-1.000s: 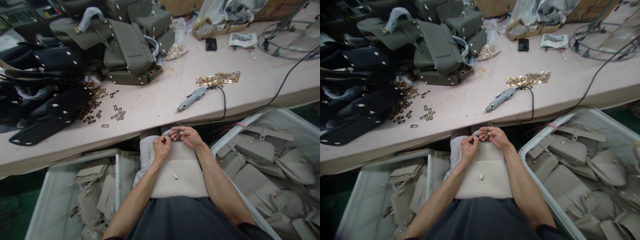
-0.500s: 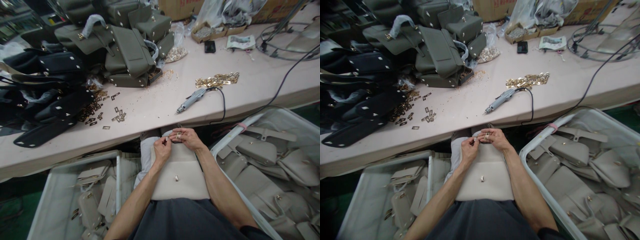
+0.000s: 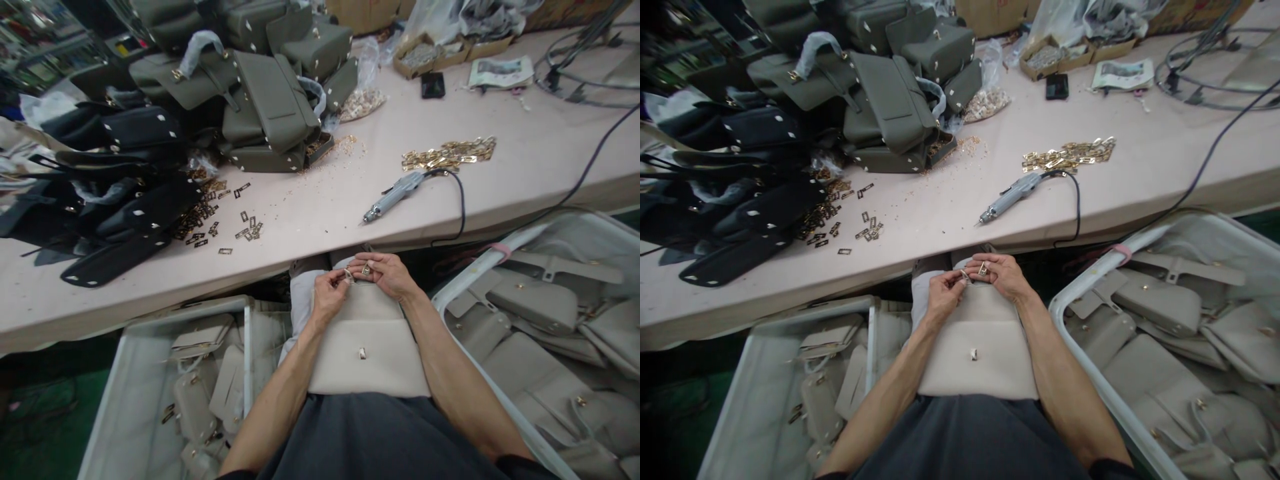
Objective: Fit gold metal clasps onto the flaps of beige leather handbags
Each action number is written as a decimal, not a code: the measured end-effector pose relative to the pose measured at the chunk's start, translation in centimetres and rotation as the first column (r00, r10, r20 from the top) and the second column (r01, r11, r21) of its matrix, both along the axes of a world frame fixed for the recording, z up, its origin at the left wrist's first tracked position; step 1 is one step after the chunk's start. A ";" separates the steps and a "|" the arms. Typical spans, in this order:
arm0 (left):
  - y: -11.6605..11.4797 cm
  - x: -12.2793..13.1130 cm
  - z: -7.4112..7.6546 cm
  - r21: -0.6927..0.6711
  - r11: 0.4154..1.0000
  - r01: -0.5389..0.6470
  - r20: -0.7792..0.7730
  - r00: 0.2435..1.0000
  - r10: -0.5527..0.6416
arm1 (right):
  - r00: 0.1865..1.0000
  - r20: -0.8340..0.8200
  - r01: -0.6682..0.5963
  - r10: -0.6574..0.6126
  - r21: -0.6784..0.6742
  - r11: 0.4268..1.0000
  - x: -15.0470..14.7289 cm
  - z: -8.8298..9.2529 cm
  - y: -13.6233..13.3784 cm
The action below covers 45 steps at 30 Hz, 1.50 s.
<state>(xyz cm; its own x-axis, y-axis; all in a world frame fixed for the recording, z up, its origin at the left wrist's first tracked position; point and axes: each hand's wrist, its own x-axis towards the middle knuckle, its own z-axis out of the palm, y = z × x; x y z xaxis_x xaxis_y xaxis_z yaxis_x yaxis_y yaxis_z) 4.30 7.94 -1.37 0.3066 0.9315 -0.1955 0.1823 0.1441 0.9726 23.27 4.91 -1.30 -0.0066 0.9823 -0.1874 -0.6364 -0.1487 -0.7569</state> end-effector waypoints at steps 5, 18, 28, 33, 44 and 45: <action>0.0 0.2 -0.3 0.019 0.999 -0.030 0.045 0.999 0.029 | 1.000 0.007 0.007 -0.007 0.000 1.000 -0.2 0.0 0.1; 0.7 0.7 -0.4 -0.134 0.981 -0.143 0.053 0.987 0.151 | 0.982 0.141 0.127 -0.126 0.003 0.992 0.0 1.3 -0.6; 0.9 0.8 -0.2 -0.169 0.971 -0.168 0.047 0.983 0.178 | 0.716 0.695 0.009 -0.057 0.073 0.997 -1.2 1.4 0.0; 1.0 0.4 0.7 -0.213 0.973 -0.092 0.134 0.983 0.123 | 0.651 0.757 -0.059 -0.056 0.124 0.991 -2.0 2.4 -0.1; 1.7 -0.1 1.1 -0.197 0.978 0.070 0.212 0.977 -0.028 | 0.703 0.711 -0.259 -0.020 0.282 0.924 -1.0 2.1 -0.6; 1.7 0.0 1.1 -0.211 0.975 0.066 0.215 0.976 -0.019 | 0.710 0.704 -0.279 0.001 0.281 0.918 -1.0 2.2 -0.8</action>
